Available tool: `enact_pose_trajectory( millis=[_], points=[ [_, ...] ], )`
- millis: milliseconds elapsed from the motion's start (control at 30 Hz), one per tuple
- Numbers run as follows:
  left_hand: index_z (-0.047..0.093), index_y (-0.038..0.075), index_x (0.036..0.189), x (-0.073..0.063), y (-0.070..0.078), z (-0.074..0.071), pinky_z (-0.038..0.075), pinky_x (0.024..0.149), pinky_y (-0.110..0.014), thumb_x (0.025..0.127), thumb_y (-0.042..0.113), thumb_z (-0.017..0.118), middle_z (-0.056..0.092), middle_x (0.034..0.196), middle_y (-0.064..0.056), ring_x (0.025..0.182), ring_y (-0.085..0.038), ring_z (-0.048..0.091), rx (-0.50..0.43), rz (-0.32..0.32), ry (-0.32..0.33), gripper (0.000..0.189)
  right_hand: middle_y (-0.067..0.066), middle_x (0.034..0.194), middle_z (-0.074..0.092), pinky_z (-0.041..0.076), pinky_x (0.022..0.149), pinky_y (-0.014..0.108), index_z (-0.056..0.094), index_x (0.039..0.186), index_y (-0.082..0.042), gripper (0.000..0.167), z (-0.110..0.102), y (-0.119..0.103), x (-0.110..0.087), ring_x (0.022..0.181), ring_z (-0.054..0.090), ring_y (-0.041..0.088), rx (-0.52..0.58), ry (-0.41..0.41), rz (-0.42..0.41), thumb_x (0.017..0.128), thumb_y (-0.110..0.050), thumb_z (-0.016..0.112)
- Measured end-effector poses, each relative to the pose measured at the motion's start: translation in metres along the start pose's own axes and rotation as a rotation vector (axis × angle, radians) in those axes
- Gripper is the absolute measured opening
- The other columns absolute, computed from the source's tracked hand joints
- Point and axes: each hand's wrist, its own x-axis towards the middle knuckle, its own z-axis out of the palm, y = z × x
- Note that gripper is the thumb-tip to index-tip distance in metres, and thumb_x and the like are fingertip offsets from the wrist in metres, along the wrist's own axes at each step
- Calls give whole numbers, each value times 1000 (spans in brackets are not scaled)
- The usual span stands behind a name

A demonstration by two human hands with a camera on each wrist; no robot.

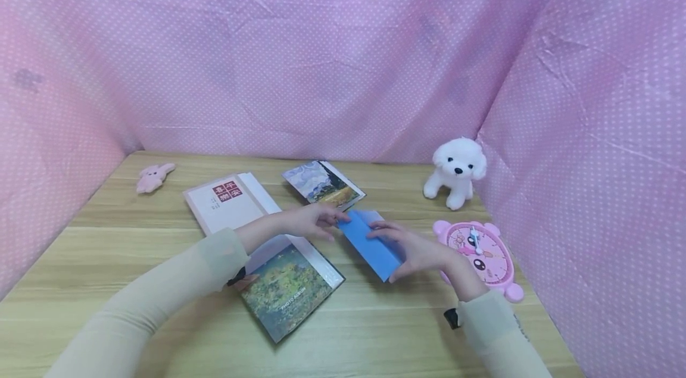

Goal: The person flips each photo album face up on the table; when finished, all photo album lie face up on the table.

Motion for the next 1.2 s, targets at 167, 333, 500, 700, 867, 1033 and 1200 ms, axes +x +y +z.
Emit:
enact_pose_trajectory(
  millis=[167, 333, 500, 700, 867, 1033, 1200],
  points=[
    [43, 9, 141, -1, -2, 1, 36, 109, -35, 88, 8, 66, 43, 145, -7, 127, -24, 47, 61, -19, -48, 58, 5, 151, 32, 39, 100, 55, 45, 139, -23, 88, 6, 4, 2, 136, 30, 35, 12, -12, 3, 63, -42, 86],
    [40, 17, 144, -3, -2, 1, 35, 110, -39, 87, 17, 69, 38, 149, -3, 133, -23, 41, 86, -86, -103, 63, 5, 151, 32, 35, 101, 59, 44, 139, -23, 87, 10, 8, 2, 136, 28, 35, 49, -23, 12, 65, -42, 85],
    [37, 21, 145, -6, -1, 1, 38, 107, -40, 85, 21, 71, 35, 151, -1, 135, -25, 38, 94, -121, -144, 69, 9, 149, 33, 35, 100, 61, 44, 140, -20, 87, 13, 10, 3, 134, 31, 37, 57, -31, 19, 65, -40, 85],
    [35, 22, 146, -7, 0, 2, 36, 109, -41, 83, 22, 73, 32, 152, -1, 137, -23, 35, 116, -141, -171, 73, 10, 149, 33, 34, 100, 62, 43, 140, -17, 88, 14, 12, 3, 134, 31, 37, 60, -50, 22, 66, -39, 85],
    [33, 21, 147, -6, 0, 5, 33, 111, -38, 79, 20, 78, 31, 152, -1, 137, -21, 35, 157, -135, -193, 82, 9, 149, 34, 35, 99, 62, 44, 140, -18, 87, 15, 15, 1, 133, 32, 38, 33, -55, 23, 66, -39, 84],
    [31, 22, 148, -5, 0, 7, 33, 111, -37, 77, 19, 79, 27, 154, -1, 138, -20, 32, 175, -144, -218, 86, 10, 150, 32, 35, 98, 64, 44, 140, -20, 86, 17, 18, -1, 132, 31, 41, 18, -65, 37, 66, -40, 84],
    [29, 21, 148, -5, -1, 7, 32, 111, -34, 75, 19, 81, 26, 155, -3, 139, -21, 31, 220, -128, -232, 90, 10, 150, 31, 35, 97, 65, 43, 140, -22, 86, 18, 19, -2, 133, 31, 42, 10, -63, 44, 66, -42, 84]
  ],
)
